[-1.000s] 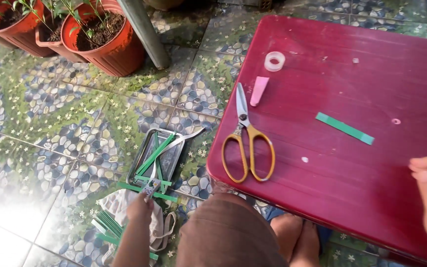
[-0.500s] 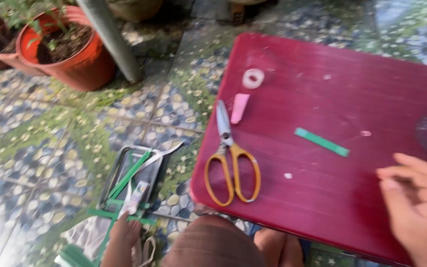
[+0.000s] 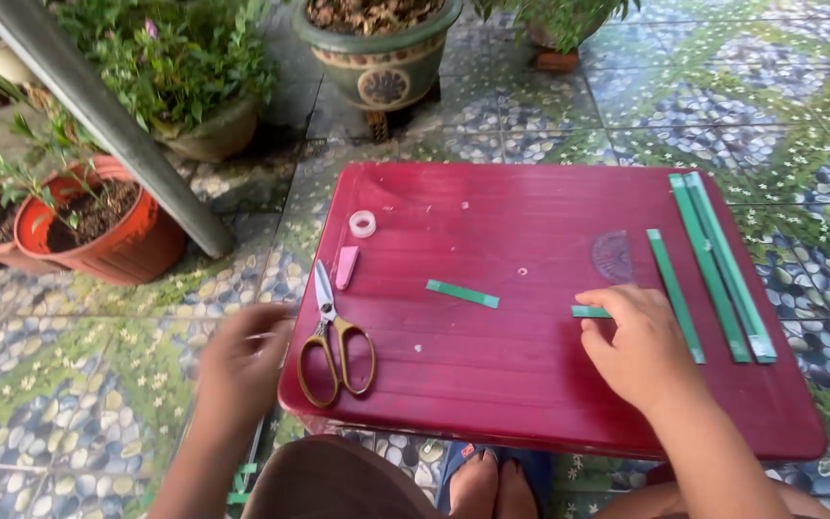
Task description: A person is seen arranging green plastic strips on a red table, applying super glue to join them at specific points, and then bundling the strips together.
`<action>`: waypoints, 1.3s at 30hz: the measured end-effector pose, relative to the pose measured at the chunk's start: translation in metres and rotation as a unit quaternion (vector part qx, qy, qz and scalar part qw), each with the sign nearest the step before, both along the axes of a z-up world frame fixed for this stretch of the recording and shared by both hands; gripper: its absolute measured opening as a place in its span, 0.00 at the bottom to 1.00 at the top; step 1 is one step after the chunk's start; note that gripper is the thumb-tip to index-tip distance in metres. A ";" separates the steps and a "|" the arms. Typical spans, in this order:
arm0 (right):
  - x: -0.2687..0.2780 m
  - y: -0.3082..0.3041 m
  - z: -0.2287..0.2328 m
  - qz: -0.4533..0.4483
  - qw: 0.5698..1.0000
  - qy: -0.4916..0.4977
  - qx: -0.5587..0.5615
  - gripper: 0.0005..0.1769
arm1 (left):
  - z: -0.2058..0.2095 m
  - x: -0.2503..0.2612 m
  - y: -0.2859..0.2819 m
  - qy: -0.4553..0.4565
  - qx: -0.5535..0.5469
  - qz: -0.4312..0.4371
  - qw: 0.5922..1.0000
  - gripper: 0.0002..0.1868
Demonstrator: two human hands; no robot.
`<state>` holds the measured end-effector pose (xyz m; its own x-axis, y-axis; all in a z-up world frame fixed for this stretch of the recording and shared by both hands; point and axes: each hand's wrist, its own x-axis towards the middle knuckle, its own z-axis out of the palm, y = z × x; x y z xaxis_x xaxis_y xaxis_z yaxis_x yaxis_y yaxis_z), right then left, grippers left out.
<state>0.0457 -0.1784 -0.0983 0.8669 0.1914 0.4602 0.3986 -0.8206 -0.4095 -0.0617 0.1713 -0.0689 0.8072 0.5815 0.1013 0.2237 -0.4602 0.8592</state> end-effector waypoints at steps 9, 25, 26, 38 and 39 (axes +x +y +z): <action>0.006 -0.021 0.032 -0.044 0.949 0.247 -0.190 0.16 | 0.002 0.126 -0.106 0.156 0.349 -0.381 0.842 0.17; -0.013 0.037 0.035 -0.015 0.760 0.403 0.510 0.11 | 0.005 0.099 -0.165 0.132 -0.176 -0.294 0.930 0.03; -0.015 0.039 0.035 -0.016 0.760 0.405 0.508 0.11 | 0.008 0.093 -0.170 0.133 -0.178 -0.293 0.930 0.03; -0.012 0.035 0.031 0.015 0.824 0.345 0.448 0.15 | -0.003 0.112 -0.092 0.133 0.142 -0.118 0.974 0.14; -0.012 0.034 0.033 0.006 0.831 0.345 0.436 0.15 | -0.002 0.114 -0.080 0.156 0.170 -0.096 0.968 0.15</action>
